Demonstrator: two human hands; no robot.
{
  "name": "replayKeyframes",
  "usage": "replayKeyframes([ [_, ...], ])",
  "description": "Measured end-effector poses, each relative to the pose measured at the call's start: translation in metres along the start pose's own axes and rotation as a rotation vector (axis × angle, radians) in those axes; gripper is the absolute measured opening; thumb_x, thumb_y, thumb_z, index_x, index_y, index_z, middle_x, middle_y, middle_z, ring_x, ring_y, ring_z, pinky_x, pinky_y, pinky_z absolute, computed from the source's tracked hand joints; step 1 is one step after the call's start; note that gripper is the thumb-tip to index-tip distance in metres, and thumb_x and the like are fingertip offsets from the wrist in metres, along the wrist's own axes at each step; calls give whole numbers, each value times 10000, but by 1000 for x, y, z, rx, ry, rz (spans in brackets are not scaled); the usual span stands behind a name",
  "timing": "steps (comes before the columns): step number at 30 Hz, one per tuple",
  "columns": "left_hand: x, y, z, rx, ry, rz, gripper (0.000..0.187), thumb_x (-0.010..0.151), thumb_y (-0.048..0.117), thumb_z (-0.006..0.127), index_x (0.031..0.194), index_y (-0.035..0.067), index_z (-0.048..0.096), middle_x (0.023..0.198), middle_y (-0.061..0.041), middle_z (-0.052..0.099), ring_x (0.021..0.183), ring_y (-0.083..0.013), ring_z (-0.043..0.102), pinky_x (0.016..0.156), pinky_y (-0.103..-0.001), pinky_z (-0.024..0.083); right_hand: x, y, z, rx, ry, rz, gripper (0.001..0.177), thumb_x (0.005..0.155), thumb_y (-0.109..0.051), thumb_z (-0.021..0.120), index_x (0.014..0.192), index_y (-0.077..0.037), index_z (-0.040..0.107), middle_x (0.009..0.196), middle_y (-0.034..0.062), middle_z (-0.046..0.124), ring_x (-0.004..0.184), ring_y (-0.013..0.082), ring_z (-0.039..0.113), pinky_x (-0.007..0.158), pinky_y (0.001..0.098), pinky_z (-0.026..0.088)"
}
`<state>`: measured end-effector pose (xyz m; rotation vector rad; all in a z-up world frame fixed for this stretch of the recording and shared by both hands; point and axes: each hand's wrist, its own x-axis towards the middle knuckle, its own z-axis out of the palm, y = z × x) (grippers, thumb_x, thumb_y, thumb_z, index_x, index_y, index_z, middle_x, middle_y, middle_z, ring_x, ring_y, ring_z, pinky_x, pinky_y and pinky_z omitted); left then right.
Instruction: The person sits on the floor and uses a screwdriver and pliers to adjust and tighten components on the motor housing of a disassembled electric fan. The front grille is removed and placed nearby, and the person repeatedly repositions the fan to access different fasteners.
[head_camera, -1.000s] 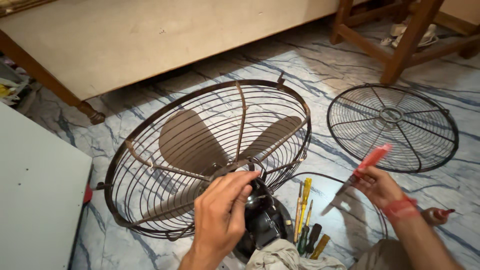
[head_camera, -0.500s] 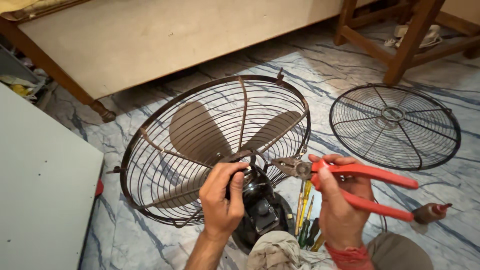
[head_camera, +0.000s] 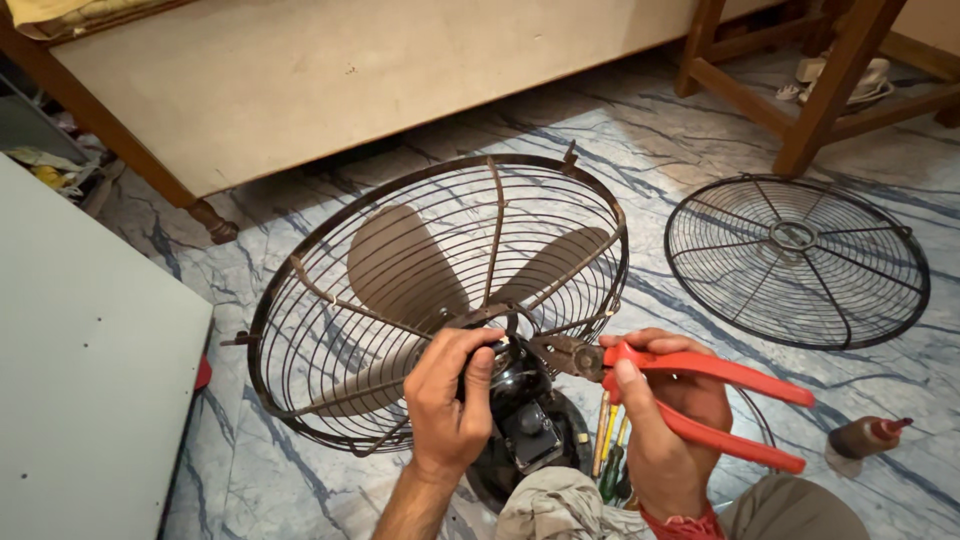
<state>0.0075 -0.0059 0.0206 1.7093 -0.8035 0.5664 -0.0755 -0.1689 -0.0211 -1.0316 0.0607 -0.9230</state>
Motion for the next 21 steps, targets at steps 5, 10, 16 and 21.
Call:
replayKeyframes([
  [5,0,-1,0,0,-7,-9,144,1009,73,615,1069,-2,722,925,-101,718,790,-196,695,703,-279,539,-2,-2,0,-115,15,-50,296,936,121,599,1187,-3,504,1207,170,615,1099,295,702,729,314,566],
  [10,0,-1,-1,-7,-9,-19,140,1006,67,617,1064,-3,724,907,-100,712,765,-192,684,684,-279,531,-2,-2,1,-75,2,-45,288,940,122,597,1188,6,506,1204,174,610,1127,304,696,824,340,589],
  [16,0,-1,-1,-10,-6,-21,139,1006,65,615,1062,-4,722,906,-98,711,752,-187,677,675,-275,526,-4,-2,0,-96,8,-39,293,934,122,608,1184,11,505,1213,174,602,1120,307,699,794,328,584],
  [21,0,-2,-1,-20,-5,-26,142,1002,65,616,1065,-5,723,910,-99,715,749,-186,674,670,-273,524,-3,-5,2,-99,0,-35,308,925,119,608,1194,8,511,1227,169,602,1070,292,699,761,308,575],
])
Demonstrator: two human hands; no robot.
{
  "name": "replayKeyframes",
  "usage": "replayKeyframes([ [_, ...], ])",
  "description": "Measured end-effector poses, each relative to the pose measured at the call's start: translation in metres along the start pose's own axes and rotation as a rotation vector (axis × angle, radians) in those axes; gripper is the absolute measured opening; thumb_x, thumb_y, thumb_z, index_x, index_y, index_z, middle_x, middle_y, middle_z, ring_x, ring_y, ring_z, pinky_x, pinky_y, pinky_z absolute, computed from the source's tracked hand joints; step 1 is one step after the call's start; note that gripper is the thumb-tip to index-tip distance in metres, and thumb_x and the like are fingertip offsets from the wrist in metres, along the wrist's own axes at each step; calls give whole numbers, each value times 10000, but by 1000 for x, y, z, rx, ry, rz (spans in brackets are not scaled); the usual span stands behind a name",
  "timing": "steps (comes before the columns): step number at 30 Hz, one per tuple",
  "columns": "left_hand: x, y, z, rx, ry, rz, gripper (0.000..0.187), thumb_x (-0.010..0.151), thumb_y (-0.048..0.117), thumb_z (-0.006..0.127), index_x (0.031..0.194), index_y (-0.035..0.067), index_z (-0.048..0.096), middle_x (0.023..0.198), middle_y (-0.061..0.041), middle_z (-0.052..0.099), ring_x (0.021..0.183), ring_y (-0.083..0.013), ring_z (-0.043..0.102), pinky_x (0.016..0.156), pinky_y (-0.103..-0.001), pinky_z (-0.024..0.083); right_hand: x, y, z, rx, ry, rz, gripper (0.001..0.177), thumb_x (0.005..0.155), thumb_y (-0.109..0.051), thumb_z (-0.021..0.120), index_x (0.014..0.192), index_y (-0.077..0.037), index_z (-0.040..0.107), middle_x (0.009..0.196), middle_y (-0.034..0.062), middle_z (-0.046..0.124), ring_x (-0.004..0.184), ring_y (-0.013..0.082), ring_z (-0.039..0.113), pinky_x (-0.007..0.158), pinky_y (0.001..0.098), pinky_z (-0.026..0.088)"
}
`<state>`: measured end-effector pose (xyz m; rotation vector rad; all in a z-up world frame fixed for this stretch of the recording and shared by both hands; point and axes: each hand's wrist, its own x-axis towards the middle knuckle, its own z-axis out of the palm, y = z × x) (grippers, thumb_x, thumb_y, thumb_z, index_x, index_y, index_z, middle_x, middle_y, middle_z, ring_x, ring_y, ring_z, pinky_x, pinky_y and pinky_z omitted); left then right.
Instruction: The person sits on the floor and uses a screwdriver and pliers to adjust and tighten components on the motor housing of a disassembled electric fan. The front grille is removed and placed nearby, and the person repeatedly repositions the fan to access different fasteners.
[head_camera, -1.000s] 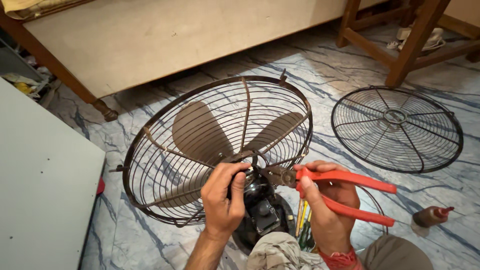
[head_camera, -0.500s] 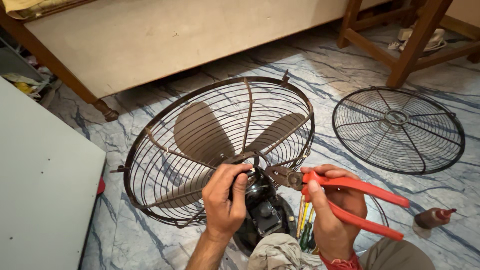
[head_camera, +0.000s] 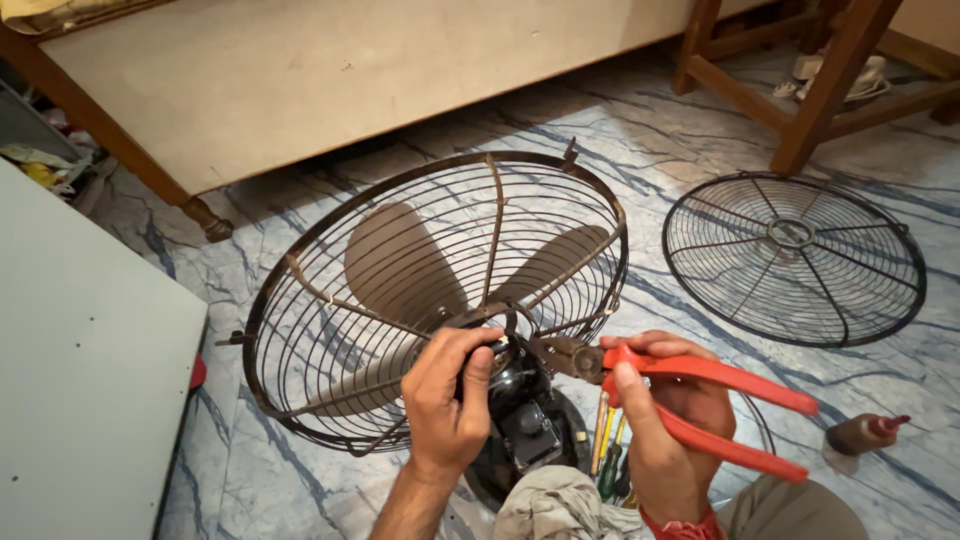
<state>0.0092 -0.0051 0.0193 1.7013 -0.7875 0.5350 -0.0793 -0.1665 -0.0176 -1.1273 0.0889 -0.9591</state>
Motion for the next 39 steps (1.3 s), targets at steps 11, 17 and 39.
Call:
replayKeyframes([
  [11,-8,18,-9,203,86,186,331,984,185,709,1234,-7,608,1187,-166,666,1151,-327,655,1015,-385,521,3,-14,-12,213,46,50,262,979,120,556,1211,3,530,1231,190,607,1155,338,678,971,402,568],
  [17,-48,59,-5,312,-213,378,752,801,407,774,1337,-41,496,1253,-207,612,1220,-412,589,1085,-570,364,-21,-24,-55,85,-89,95,278,943,134,574,1186,1,552,1203,211,606,1141,427,677,966,547,573],
  [39,-33,63,-61,529,-233,387,337,814,178,664,1136,171,567,1319,-96,639,1307,-306,584,1123,-500,430,-1,-71,-61,-980,-555,189,728,873,-346,774,1545,-210,530,1131,126,666,1009,239,669,935,385,519],
])
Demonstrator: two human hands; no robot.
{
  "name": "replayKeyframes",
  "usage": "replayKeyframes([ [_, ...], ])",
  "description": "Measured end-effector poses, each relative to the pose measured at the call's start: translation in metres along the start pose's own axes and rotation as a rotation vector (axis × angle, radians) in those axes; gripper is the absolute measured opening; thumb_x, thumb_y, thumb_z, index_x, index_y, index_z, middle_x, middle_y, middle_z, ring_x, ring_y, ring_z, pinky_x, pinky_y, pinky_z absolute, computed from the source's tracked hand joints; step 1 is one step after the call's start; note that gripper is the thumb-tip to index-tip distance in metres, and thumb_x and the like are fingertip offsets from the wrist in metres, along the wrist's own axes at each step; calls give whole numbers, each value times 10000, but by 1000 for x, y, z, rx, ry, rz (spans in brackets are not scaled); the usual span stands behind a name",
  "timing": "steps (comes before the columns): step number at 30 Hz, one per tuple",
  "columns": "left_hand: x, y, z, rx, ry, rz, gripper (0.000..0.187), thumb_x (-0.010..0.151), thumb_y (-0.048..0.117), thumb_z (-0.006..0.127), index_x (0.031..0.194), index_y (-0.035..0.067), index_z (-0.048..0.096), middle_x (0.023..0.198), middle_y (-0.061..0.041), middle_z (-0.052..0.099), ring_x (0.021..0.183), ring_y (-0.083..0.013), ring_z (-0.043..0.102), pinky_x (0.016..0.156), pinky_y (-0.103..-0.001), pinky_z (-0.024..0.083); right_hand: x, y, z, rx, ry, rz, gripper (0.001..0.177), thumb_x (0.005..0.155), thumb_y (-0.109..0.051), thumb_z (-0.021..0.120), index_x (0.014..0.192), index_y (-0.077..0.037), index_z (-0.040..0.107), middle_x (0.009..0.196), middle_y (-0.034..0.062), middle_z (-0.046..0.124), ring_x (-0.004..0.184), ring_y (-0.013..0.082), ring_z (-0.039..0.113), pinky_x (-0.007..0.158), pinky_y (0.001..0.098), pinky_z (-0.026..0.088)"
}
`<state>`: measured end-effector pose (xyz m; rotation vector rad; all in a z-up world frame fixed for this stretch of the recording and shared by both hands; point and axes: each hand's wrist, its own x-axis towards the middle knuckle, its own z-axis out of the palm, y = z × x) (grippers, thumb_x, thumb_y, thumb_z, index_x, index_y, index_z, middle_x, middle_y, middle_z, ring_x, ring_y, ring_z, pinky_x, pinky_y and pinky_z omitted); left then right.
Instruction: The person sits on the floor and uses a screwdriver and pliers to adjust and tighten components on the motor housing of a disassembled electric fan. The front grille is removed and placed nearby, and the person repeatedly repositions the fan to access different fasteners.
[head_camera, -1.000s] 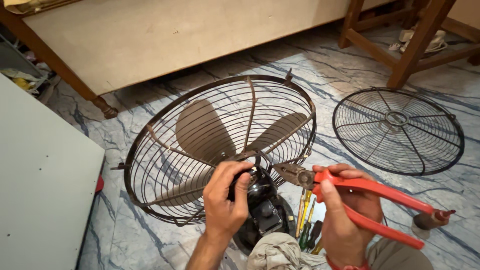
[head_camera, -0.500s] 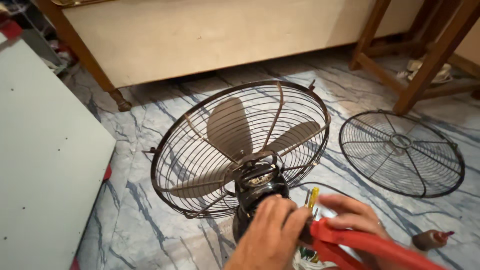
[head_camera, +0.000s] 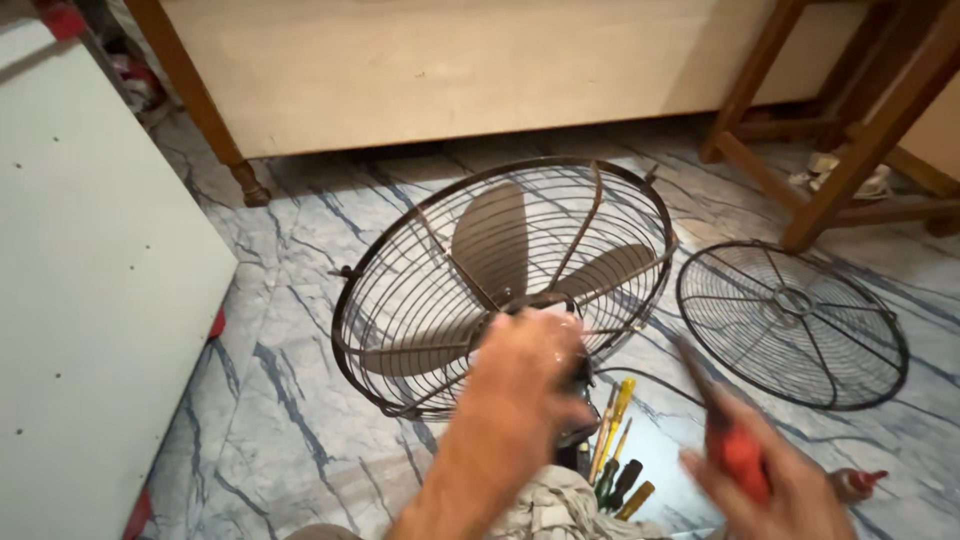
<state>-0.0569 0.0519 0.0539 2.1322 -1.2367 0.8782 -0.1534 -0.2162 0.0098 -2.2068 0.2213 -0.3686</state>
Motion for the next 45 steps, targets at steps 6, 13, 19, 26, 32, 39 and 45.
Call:
replayKeyframes([
  [6,5,-21,25,-588,128,-504,366,947,-7,609,1313,4,618,1243,-152,670,1170,-312,629,973,-372,504,21,-40,30,-293,-128,418,733,914,-347,782,1593,-263,516,992,155,677,885,220,654,843,350,555],
  [13,4,-26,48,-725,257,-571,288,1013,-31,491,1233,-3,675,1168,-146,724,1069,-252,710,938,-308,530,22,-63,45,-198,-65,261,652,853,-394,757,1470,-306,564,936,110,757,844,249,725,815,355,549],
  [19,6,-24,51,-740,238,-603,277,1037,18,479,1219,7,687,1147,-130,733,1050,-221,721,926,-289,535,24,-67,45,-244,-87,208,610,852,-372,748,1437,-307,590,994,119,747,933,301,720,841,393,547],
  [26,6,-25,50,-699,207,-608,276,1060,69,479,1226,10,690,1133,-124,728,1046,-217,712,933,-298,525,23,-56,48,-212,-79,213,636,853,-366,735,1461,-312,559,999,107,745,973,288,708,883,388,532],
  [32,6,-24,50,-733,227,-608,284,1060,75,472,1230,10,691,1160,-120,732,1072,-214,709,947,-303,526,25,-60,48,-209,-105,226,644,859,-371,735,1472,-322,545,1010,93,737,985,277,699,887,393,525],
  [39,5,-24,48,-723,203,-631,283,1059,96,480,1225,15,694,1127,-116,735,1042,-212,715,924,-304,532,24,-63,49,-190,-122,303,656,857,-365,738,1482,-354,541,1000,91,735,961,265,720,899,384,537],
  [45,2,-25,50,-715,227,-639,267,1044,91,516,1226,-2,688,1145,-123,740,1064,-219,713,938,-318,534,24,-55,52,-188,-76,216,657,847,-355,751,1471,-310,549,1045,97,733,983,268,707,891,388,522],
])
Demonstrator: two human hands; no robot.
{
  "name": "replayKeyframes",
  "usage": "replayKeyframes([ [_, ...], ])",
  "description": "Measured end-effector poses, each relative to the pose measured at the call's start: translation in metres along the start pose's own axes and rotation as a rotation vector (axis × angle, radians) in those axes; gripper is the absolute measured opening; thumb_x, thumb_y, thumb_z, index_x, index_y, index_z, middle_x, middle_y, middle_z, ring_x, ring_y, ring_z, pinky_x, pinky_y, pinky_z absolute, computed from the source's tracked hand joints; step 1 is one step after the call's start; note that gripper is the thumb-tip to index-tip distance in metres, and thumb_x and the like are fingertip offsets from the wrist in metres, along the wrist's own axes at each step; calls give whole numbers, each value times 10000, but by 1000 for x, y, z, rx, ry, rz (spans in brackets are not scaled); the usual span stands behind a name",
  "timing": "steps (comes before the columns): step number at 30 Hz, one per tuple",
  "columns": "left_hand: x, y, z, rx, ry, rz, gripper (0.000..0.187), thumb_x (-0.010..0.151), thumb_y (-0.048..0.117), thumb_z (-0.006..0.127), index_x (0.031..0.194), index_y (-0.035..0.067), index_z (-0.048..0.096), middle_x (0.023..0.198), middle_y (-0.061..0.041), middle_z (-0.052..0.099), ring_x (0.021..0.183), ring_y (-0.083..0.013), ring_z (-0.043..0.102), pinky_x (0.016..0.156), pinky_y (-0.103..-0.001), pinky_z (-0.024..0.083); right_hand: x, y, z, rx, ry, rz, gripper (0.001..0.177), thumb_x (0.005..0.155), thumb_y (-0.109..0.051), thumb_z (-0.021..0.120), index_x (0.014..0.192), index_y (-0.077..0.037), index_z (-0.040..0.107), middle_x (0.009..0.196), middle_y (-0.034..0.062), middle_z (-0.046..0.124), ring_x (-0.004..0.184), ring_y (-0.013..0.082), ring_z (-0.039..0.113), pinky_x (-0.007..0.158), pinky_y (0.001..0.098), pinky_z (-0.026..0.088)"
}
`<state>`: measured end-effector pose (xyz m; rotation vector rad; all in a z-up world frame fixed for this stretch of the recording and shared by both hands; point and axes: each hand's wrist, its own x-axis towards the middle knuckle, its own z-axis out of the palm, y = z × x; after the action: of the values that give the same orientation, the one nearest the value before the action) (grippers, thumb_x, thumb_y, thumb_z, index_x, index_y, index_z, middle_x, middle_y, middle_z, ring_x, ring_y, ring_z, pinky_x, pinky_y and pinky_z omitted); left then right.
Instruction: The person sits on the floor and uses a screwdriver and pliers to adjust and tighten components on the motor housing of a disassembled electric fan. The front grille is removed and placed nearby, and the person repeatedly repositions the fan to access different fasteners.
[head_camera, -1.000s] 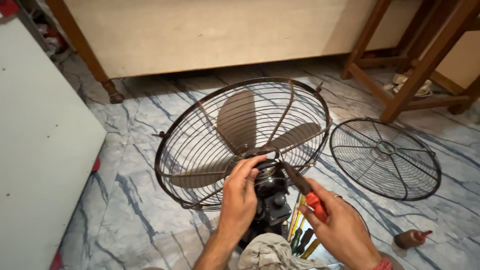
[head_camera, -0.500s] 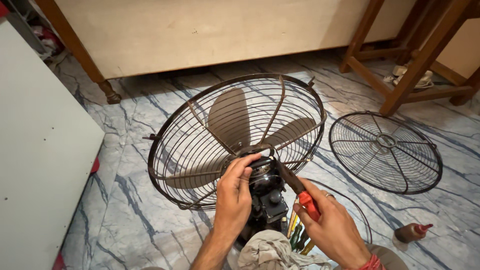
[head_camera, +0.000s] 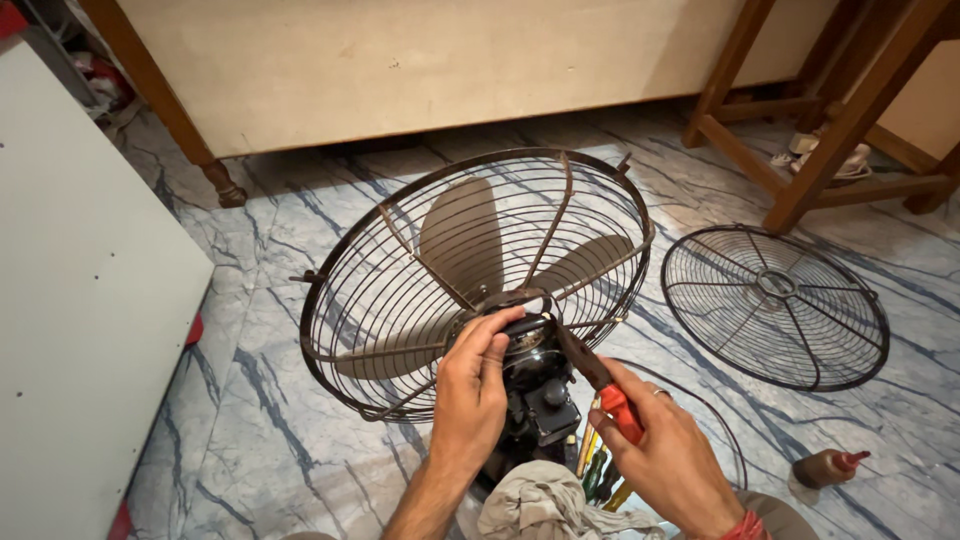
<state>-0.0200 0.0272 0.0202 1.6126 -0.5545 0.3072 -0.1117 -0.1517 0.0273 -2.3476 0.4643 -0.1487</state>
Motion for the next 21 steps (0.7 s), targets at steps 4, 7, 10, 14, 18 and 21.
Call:
replayKeyframes([
  [4,-8,1,-9,5,184,-2,251,1030,79,548,1218,-4,693,1174,-121,746,1109,-219,722,977,-340,559,0,19,1,-1,-82,277,660,929,-349,732,1561,-324,540,997,172,725,952,261,735,923,367,550],
  [7,-21,7,-28,278,422,221,262,1011,88,651,1263,15,660,1235,-129,701,1214,-249,665,1068,-364,528,0,37,5,209,143,79,617,838,-327,808,1402,-188,602,966,102,754,923,180,682,860,340,525],
  [10,-22,15,-54,688,711,402,554,915,148,791,1351,-17,491,1351,-247,568,1324,-359,526,1147,-437,425,-3,49,13,372,207,77,605,814,-249,787,1377,-119,605,986,76,775,912,144,708,862,300,525],
  [14,10,13,-96,862,681,371,930,788,230,868,1491,-56,329,1407,-358,519,1340,-457,469,1125,-490,364,-10,43,29,369,219,10,521,834,-226,784,1322,-99,653,990,88,765,897,140,686,852,292,529],
  [18,19,6,-113,414,409,49,753,939,195,785,1552,22,385,1338,-264,650,1272,-351,634,1063,-407,478,-13,17,47,424,205,-39,508,806,-218,795,1274,-85,646,1061,28,770,897,110,704,829,284,544],
  [21,7,6,-116,428,458,52,660,964,159,756,1532,41,441,1305,-254,695,1252,-334,676,1052,-387,503,-13,0,55,375,247,-82,536,789,-208,822,1273,-68,640,1019,40,753,865,119,681,801,289,541],
])
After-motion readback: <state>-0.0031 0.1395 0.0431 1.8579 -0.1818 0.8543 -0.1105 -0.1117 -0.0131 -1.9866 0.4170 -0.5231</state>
